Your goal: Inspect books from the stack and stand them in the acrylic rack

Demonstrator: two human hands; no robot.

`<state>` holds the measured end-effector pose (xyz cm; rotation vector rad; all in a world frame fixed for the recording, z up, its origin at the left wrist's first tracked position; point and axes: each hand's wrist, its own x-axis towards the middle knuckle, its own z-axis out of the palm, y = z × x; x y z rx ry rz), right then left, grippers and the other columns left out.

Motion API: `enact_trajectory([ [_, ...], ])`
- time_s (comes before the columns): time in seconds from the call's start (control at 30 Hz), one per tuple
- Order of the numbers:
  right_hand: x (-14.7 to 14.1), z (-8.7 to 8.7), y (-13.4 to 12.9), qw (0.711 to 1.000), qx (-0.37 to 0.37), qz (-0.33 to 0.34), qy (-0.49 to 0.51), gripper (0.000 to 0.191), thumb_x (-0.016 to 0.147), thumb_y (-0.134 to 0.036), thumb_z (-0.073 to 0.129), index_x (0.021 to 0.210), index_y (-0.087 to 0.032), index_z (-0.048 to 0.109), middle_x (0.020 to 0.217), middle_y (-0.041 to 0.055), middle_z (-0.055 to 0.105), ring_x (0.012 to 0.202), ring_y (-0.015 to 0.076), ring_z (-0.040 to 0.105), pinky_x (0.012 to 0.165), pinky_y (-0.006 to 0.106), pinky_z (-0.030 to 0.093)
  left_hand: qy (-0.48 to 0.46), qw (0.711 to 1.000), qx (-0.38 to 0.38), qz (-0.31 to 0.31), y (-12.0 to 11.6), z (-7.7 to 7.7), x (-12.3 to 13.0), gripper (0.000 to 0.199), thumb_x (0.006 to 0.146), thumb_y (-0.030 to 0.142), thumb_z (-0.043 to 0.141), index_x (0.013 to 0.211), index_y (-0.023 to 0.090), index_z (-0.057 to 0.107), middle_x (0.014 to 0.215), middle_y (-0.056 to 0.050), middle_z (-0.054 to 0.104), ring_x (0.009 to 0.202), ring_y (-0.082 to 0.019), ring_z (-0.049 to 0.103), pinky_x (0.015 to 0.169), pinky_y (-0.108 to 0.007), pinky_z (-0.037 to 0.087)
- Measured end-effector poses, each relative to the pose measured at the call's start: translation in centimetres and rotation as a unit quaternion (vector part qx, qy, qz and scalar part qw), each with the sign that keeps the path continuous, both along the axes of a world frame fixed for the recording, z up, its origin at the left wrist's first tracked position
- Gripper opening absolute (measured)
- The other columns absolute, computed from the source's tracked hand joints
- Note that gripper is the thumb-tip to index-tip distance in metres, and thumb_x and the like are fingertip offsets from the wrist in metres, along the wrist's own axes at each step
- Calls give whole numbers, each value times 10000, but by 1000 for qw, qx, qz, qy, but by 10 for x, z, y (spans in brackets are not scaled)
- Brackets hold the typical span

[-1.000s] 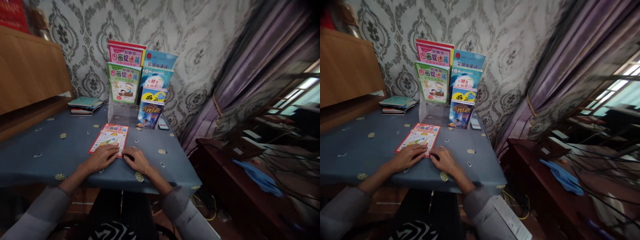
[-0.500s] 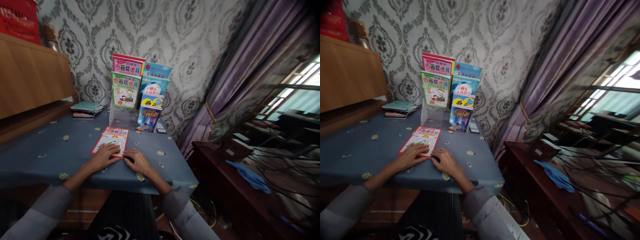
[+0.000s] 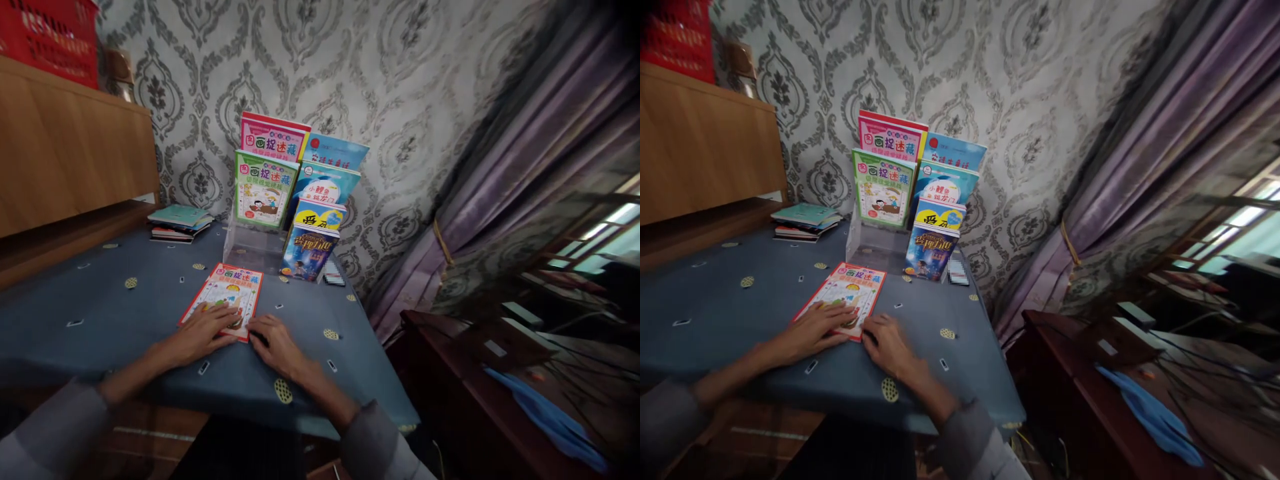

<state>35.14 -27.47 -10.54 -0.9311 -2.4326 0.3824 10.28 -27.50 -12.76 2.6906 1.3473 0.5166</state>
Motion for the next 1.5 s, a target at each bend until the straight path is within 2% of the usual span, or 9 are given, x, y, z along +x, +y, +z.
enact_trajectory([
  [0.13, -3, 7, 25, 999, -8, -11, -51, 249, 956, -174, 621, 1185, -199, 715, 1292, 129, 721, 1209, 277, 664, 1036, 459, 511, 17, 1000, -6, 11, 29, 3, -16, 467, 1035, 505, 446, 1424, 291, 592, 1466, -88, 623, 1373, -272, 557, 1132, -470, 409],
  [0.4, -12, 9, 99, 991, -28, -101, -83, 354, 956, -193, 625, 1303, -127, 656, 1437, 198, 617, 1325, 326, 592, 1088, 498, 483, 16, 994, 28, 105, 109, -1, -43, 506, 1012, 463, 416, 1376, 178, 621, 1465, -153, 611, 1353, -317, 566, 1070, -497, 480],
  [0.57, -16, 3, 138, 988, -35, -123, -85, 378, 999, -246, 560, 1350, -123, 626, 1477, 200, 581, 1354, 336, 552, 1144, 551, 405, 14, 986, 77, 144, 119, -7, -39, 482, 1023, 408, 379, 1367, 169, 617, 1418, -172, 640, 1290, -332, 601, 1038, -532, 486],
  [0.7, -15, -10, 150, 989, -18, -131, -69, 431, 1002, -294, 555, 1391, -114, 604, 1487, 206, 569, 1363, 350, 535, 1142, 565, 405, 7, 978, 128, 163, 117, -13, -38, 453, 1042, 409, 356, 1343, 202, 625, 1375, -165, 653, 1230, -321, 620, 1003, -515, 503],
  [0.83, -12, -20, 150, 991, 2, -125, -51, 436, 1014, -303, 534, 1420, -155, 589, 1489, 184, 574, 1371, 337, 536, 1139, 569, 412, 12, 976, 144, 162, 116, -16, -39, 435, 1050, 425, 367, 1348, 220, 610, 1330, -150, 665, 1230, -314, 610, 995, -499, 512],
  [0.97, -15, -16, 140, 985, -12, -140, -98, 510, 1019, -355, 532, 1472, -120, 532, 1554, 205, 496, 1448, 341, 458, 1190, 578, 351, 25, 979, 121, 164, 115, -12, -38, 480, 1066, 438, 301, 1371, 206, 591, 1376, -160, 640, 1274, -322, 587, 1011, -511, 505],
  [1.23, -10, -7, 95, 980, -100, -72, -156, 1050, 805, -746, 696, 1589, -128, 371, 1648, 272, 285, 1540, 470, 218, 1203, 706, 244, -7, 981, 46, 189, 113, -5, -35, 501, 1032, 467, 334, 1357, 194, 601, 1444, -161, 614, 1353, -343, 546, 1072, -549, 469],
  [1.4, -6, -7, 75, 980, -136, -43, -137, 1160, 706, -783, 758, 1598, -159, 358, 1665, 277, 226, 1544, 500, 156, 1185, 760, 199, -124, 970, -31, 209, 113, 4, -35, 517, 962, 468, 400, 1334, 177, 611, 1401, -163, 651, 1352, -353, 554, 1126, -558, 430],
  [1.5, -3, -11, 72, 982, -147, -37, -117, 1184, 699, -812, 738, 1600, -148, 351, 1661, 298, 209, 1537, 519, 142, 1169, 779, 200, -267, 928, -108, 237, 109, 13, -30, 586, 896, 561, 476, 1331, 190, 606, 1375, -155, 668, 1293, -356, 605, 1120, -531, 449],
])
